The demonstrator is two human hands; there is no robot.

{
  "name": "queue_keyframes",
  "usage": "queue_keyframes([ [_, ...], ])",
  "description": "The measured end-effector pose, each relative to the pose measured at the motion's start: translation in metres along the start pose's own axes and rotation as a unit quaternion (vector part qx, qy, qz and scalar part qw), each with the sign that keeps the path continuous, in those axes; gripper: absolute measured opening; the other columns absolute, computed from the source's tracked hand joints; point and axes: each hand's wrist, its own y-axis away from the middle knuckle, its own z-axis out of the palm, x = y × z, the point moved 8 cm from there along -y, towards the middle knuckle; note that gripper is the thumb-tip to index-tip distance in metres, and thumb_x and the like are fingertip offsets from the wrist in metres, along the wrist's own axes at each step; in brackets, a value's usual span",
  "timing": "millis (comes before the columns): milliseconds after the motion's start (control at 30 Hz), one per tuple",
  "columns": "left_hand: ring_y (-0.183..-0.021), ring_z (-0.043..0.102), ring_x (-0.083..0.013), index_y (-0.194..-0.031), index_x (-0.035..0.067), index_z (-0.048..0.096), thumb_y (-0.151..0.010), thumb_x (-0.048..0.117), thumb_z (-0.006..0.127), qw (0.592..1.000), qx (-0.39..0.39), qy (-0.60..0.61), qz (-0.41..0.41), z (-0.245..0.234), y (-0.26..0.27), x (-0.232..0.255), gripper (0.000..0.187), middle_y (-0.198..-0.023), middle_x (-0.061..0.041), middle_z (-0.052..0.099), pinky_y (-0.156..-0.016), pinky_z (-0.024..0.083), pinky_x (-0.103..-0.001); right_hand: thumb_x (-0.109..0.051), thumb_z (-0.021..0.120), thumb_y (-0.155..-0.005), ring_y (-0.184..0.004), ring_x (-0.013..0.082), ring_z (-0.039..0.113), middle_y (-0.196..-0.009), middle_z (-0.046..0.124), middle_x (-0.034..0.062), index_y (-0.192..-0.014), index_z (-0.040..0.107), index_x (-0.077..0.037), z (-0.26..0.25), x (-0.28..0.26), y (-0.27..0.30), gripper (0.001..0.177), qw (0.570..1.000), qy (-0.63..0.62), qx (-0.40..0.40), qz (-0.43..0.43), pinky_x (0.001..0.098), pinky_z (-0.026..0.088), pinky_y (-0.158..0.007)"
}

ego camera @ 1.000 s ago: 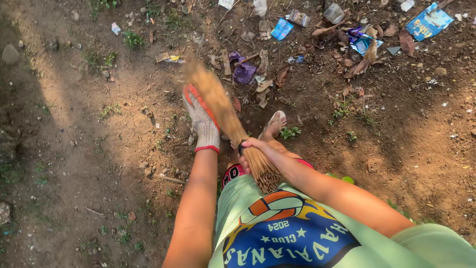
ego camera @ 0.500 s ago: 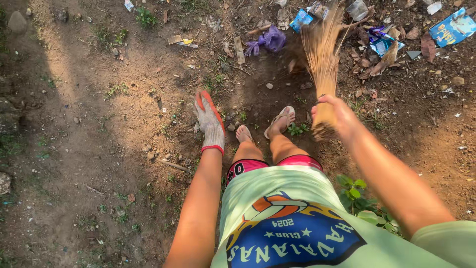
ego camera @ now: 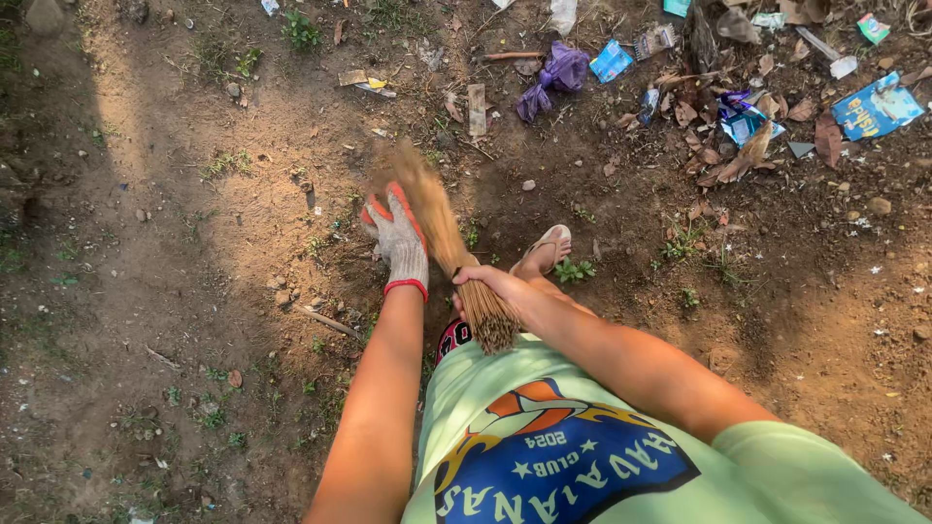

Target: The person pulls weeds from the ground by hand and sweeps dirt and trash using a broom.

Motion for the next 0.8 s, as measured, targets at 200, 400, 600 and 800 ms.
queue_keyframes([
  [200, -0.141, 0.045, -0.0348, -0.157, 0.036, 0.035, -0.101, 0.058, 0.050, 0.978, -0.020, -0.163, -0.129, -0.025, 0.008, 0.008, 0.063, -0.164, -0.007, 0.023, -0.103, 0.044, -0.055, -0.032, 0.070, -0.083, -0.068, 0.0233, 0.068, -0.083, 0.072, 0.0091, -0.101, 0.066, -0.010, -0.104, -0.112, 0.008, 0.028, 0.977, 0.066, 0.145, -0.139, 0.0407, 0.056, -0.059],
  [400, -0.141, 0.046, -0.0365, -0.158, 0.035, 0.031, -0.099, 0.060, 0.048, 0.979, -0.036, -0.136, -0.146, -0.057, 0.021, 0.015, 0.066, -0.167, -0.007, 0.019, -0.101, 0.048, -0.054, -0.023, 0.066, -0.090, -0.075, 0.0250, 0.069, -0.088, 0.068, 0.0127, -0.110, 0.056, -0.004, -0.131, -0.196, 0.070, 0.029, 0.947, -0.077, 0.162, -0.268, 0.0401, 0.061, -0.069],
  [600, -0.142, 0.046, -0.0369, -0.160, 0.036, 0.029, -0.099, 0.060, 0.047, 0.967, -0.001, -0.131, -0.219, -0.084, 0.000, 0.005, 0.067, -0.168, -0.003, 0.015, -0.103, 0.046, -0.055, -0.018, 0.068, -0.088, -0.086, 0.0294, 0.069, -0.090, 0.069, 0.0146, -0.101, 0.060, -0.005, -0.016, -0.125, -0.002, 0.020, 0.972, -0.088, 0.047, -0.211, 0.0487, 0.061, -0.083],
  [800, -0.132, 0.054, -0.0382, -0.160, 0.025, 0.025, -0.102, 0.061, 0.047, 0.972, 0.071, -0.142, -0.172, -0.108, -0.064, 0.025, 0.072, -0.169, 0.001, 0.014, -0.101, 0.045, -0.057, -0.013, 0.068, -0.082, -0.082, 0.0290, 0.070, -0.087, 0.067, 0.0150, -0.093, 0.063, -0.003, 0.072, -0.076, -0.057, 0.015, 0.997, -0.041, -0.018, -0.064, 0.0503, 0.061, -0.081],
])
